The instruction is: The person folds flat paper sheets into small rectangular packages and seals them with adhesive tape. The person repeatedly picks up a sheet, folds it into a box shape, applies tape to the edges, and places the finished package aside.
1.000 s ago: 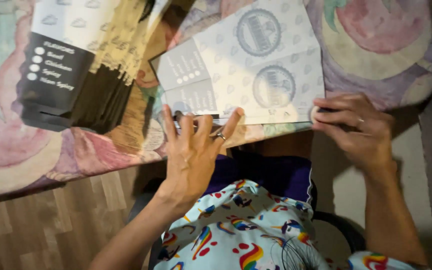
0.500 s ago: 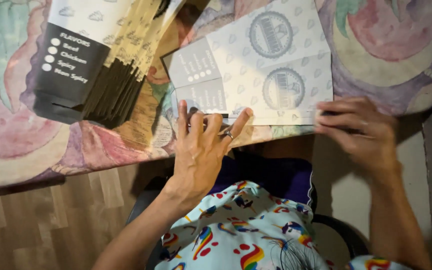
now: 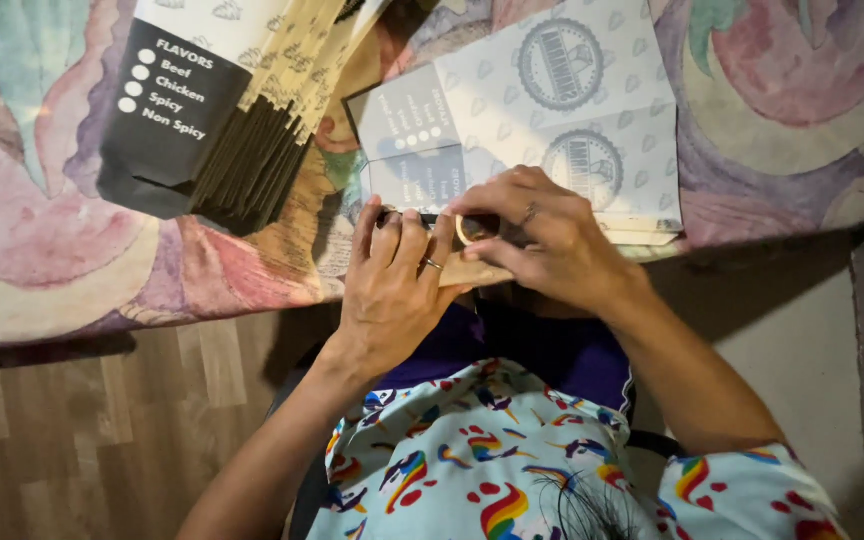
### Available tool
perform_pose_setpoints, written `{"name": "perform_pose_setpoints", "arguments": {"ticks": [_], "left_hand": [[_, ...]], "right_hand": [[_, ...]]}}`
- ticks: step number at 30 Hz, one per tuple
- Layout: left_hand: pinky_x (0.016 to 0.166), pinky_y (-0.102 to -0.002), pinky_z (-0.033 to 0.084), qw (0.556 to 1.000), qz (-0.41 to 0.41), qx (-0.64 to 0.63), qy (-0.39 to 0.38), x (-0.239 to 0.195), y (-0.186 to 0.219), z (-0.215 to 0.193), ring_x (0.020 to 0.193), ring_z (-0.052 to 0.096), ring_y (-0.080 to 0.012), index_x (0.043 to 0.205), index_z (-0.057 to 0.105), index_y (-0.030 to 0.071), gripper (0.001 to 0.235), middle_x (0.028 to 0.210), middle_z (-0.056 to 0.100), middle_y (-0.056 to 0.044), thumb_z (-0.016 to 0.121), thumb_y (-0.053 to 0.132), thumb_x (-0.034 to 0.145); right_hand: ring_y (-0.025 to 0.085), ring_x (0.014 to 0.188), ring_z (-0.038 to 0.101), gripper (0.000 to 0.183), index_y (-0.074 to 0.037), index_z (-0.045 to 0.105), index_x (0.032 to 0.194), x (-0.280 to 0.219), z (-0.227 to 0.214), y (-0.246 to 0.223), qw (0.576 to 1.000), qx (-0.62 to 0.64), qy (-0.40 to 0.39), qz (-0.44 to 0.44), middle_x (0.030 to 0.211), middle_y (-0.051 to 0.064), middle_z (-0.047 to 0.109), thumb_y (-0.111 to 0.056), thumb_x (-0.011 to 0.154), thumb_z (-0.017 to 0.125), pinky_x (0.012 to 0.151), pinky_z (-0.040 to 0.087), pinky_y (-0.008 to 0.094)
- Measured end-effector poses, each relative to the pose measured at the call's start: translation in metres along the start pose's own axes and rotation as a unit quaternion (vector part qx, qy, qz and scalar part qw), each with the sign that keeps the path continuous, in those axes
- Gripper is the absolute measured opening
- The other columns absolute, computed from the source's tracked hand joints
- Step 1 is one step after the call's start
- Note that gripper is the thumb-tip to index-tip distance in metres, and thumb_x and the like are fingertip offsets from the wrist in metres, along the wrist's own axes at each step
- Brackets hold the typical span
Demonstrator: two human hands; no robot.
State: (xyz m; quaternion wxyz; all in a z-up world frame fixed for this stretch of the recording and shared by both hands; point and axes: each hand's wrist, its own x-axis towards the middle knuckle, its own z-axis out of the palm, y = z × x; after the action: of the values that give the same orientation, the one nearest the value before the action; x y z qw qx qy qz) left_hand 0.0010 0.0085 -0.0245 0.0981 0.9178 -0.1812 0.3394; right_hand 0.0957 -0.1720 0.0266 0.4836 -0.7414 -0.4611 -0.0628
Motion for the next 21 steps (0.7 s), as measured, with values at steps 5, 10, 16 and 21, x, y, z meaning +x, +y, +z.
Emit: {"name": "perform_pose_setpoints", "arguments": {"ticks": [5, 10, 16, 21], "left_hand": [[0.111, -0.060, 0.048, 1.000, -0.022, 0.008, -0.020, -0.002, 0.000, 0.001, 0.099, 0.060, -0.0378, 0.140, 0.060, -0.002, 0.069, 0.111, 0.060, -0.025, 0.064, 0.052, 0.097], [0.112, -0.058, 0.049, 1.000, -0.022, -0.006, -0.016, 0.001, 0.000, 0.002, 0.095, 0.058, -0.0362, 0.152, 0.051, 0.003, 0.074, 0.108, 0.059, -0.023, 0.065, 0.051, 0.097], [0.112, -0.058, 0.048, 0.999, -0.032, -0.015, -0.005, 0.002, -0.001, 0.001, 0.087, 0.056, -0.0349, 0.151, 0.053, 0.006, 0.079, 0.107, 0.060, -0.023, 0.066, 0.059, 0.094], [0.112, -0.062, 0.045, 0.999, -0.045, 0.002, -0.003, 0.010, 0.001, -0.009, 0.085, 0.054, -0.0343, 0.146, 0.060, 0.010, 0.085, 0.103, 0.059, -0.019, 0.064, 0.072, 0.088]], "right_hand": [[0.030, 0.100, 0.074, 0.044, -0.003, 0.071, 0.120, -0.016, -0.036, -0.004, 0.993, -0.032, -0.036, 0.107, 0.103, 0.011, 0.078, -0.014, 0.082, 0.089, 0.091, 0.056, 0.043], [0.034, 0.105, 0.075, 0.053, 0.000, 0.064, 0.128, -0.015, -0.010, 0.008, 0.987, 0.035, -0.035, 0.153, 0.107, 0.017, 0.075, -0.007, 0.081, 0.089, 0.085, 0.061, 0.041], [0.034, 0.098, 0.074, 0.072, 0.000, 0.051, 0.144, 0.009, 0.022, -0.001, 0.999, 0.009, -0.026, 0.039, 0.108, 0.016, 0.073, -0.003, 0.083, 0.089, 0.086, 0.062, 0.044], [0.038, 0.100, 0.067, 0.048, 0.002, 0.072, 0.128, -0.027, 0.002, 0.001, 0.969, -0.212, 0.094, -0.086, 0.116, 0.022, 0.069, -0.021, 0.088, 0.087, 0.093, 0.054, 0.054]]}}
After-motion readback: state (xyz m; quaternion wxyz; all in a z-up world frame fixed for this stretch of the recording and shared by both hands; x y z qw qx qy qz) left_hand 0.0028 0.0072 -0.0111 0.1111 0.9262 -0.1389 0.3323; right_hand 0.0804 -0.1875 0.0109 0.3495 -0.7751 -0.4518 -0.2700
